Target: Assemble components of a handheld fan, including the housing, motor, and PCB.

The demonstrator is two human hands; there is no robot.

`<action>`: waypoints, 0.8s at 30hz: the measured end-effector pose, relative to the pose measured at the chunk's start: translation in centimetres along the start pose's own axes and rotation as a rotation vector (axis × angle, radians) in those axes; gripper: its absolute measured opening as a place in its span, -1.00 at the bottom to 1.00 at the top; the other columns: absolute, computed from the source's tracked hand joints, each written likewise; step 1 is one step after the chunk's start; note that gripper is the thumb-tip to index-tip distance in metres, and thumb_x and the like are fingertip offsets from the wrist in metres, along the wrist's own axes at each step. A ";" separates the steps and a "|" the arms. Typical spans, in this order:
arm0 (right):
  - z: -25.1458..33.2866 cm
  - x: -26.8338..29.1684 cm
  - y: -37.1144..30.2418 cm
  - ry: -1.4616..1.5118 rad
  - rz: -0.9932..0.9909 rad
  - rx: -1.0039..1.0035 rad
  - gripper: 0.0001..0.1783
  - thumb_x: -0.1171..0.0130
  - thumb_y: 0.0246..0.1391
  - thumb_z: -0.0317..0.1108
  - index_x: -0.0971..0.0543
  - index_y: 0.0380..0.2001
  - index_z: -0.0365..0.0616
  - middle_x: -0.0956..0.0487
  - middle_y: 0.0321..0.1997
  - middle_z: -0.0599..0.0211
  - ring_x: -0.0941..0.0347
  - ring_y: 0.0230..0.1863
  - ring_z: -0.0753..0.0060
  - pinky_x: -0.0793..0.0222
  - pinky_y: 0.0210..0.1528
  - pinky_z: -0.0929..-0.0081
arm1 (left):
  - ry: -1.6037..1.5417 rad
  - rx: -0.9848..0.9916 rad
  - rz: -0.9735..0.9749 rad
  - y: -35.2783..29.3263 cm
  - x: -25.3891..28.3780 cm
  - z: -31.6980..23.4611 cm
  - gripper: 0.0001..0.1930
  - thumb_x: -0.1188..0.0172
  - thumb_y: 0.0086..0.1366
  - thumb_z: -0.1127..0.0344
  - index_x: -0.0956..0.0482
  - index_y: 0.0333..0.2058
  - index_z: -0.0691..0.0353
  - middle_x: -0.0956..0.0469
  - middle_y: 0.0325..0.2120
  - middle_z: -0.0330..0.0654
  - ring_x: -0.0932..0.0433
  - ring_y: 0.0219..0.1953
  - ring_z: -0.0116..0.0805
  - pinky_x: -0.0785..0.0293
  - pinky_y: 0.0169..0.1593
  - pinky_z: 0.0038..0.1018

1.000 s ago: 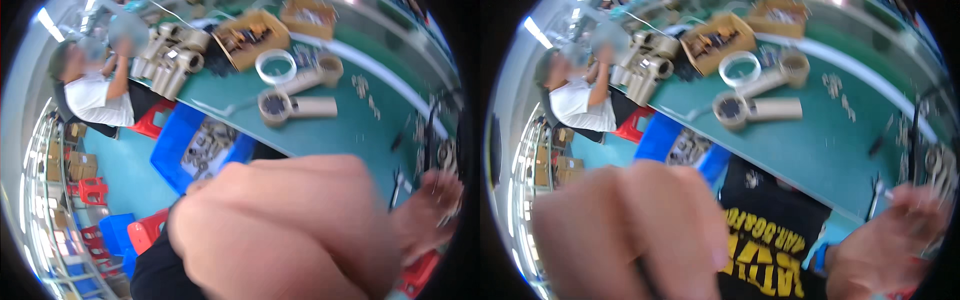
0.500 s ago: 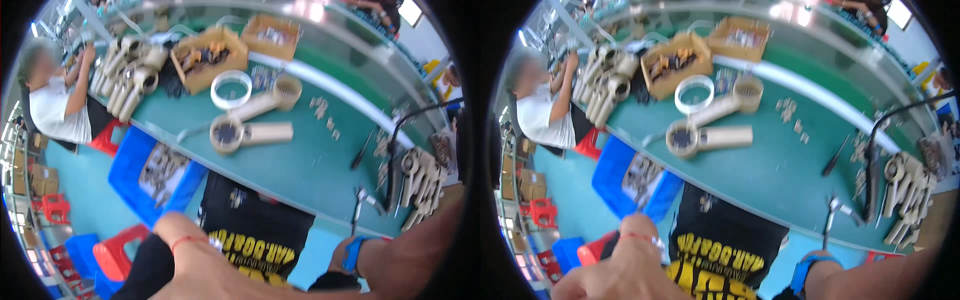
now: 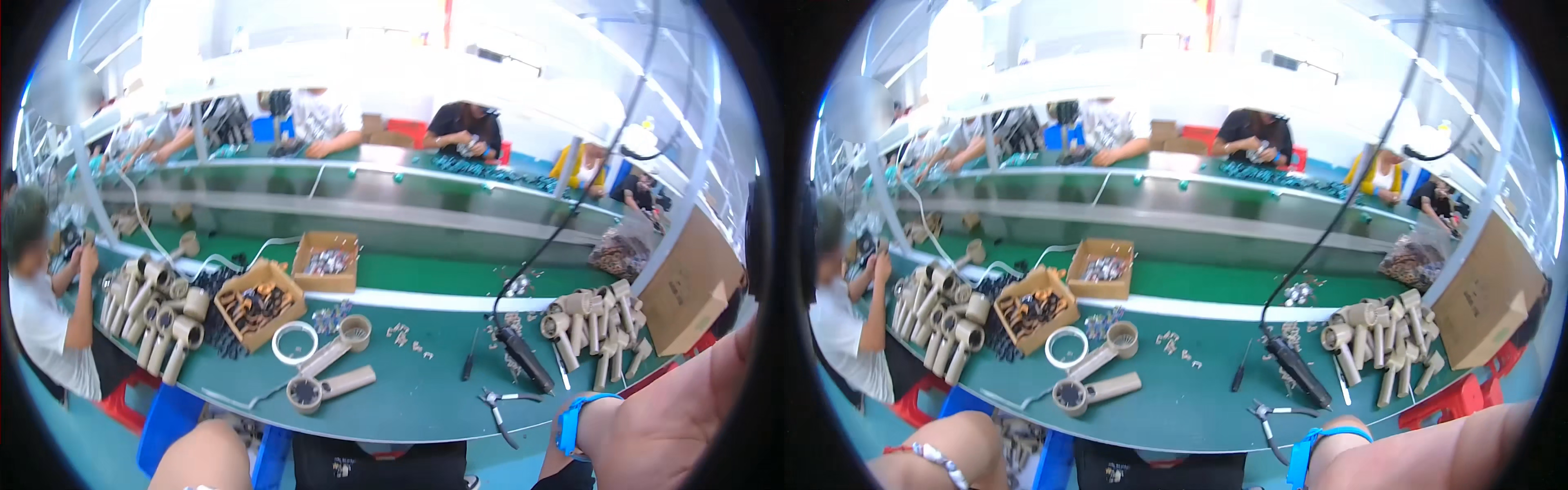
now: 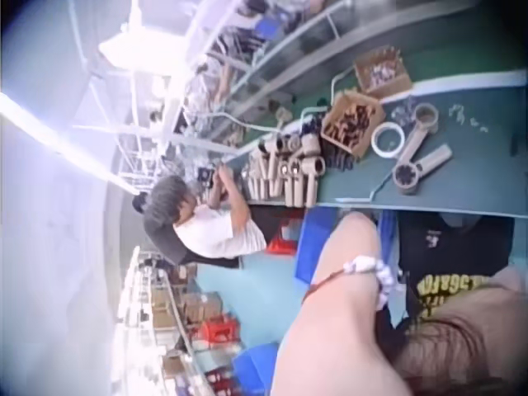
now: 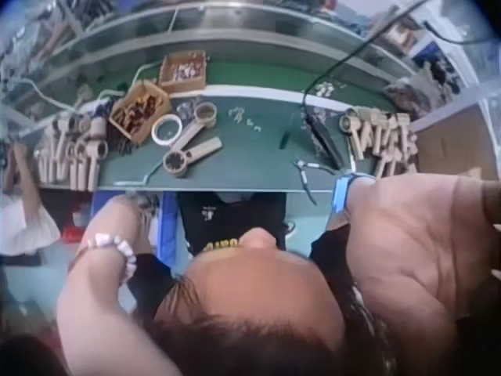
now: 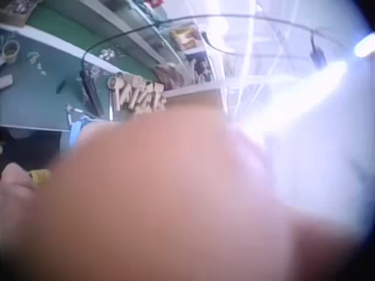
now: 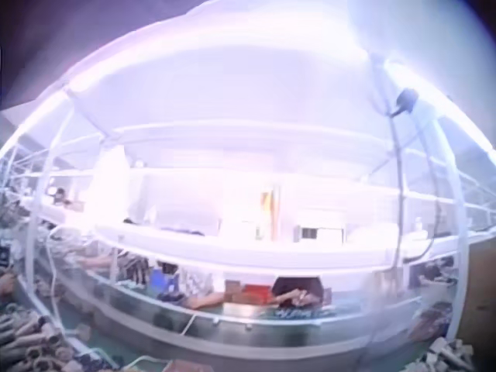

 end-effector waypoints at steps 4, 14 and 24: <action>-1.7 -11.5 0.3 0.009 -0.062 0.157 -0.60 -0.15 0.13 -0.05 -0.44 -0.01 0.09 -0.43 -0.02 0.34 -0.32 -0.06 0.27 -0.26 -0.10 0.37 | -0.021 -0.075 0.119 1.9 -2.5 -0.3 -0.81 -0.03 0.37 0.26 -0.51 -0.40 0.18 -0.54 -0.51 -0.22 -0.53 -0.56 -0.32 -0.45 -0.41 -0.55; -7.2 -13.4 0.6 0.249 -0.053 0.343 -0.63 -0.12 0.16 -0.08 -0.44 0.02 0.17 -0.42 0.03 0.41 -0.29 0.00 0.31 -0.24 -0.04 0.38 | 0.085 -0.212 0.122 -1.9 -4.0 -3.8 -0.80 -0.04 0.38 0.24 -0.51 -0.41 0.17 -0.54 -0.50 -0.21 -0.53 -0.56 -0.32 -0.43 -0.43 -0.55; -9.5 -19.4 -1.5 0.316 -0.147 0.337 -0.65 -0.09 0.20 -0.11 -0.43 0.06 0.25 -0.41 0.08 0.47 -0.26 0.06 0.35 -0.22 0.02 0.39 | 0.113 -0.081 0.163 -2.2 -4.2 -2.6 -0.79 -0.05 0.38 0.23 -0.52 -0.41 0.16 -0.55 -0.49 -0.21 -0.52 -0.55 -0.31 -0.42 -0.45 -0.54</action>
Point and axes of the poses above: each hand's wrist, its own y-axis towards the middle knuckle, its own x-axis out of the back of the hand, z = x × y, the point moved 7 cm from there along y, towards the middle knuckle
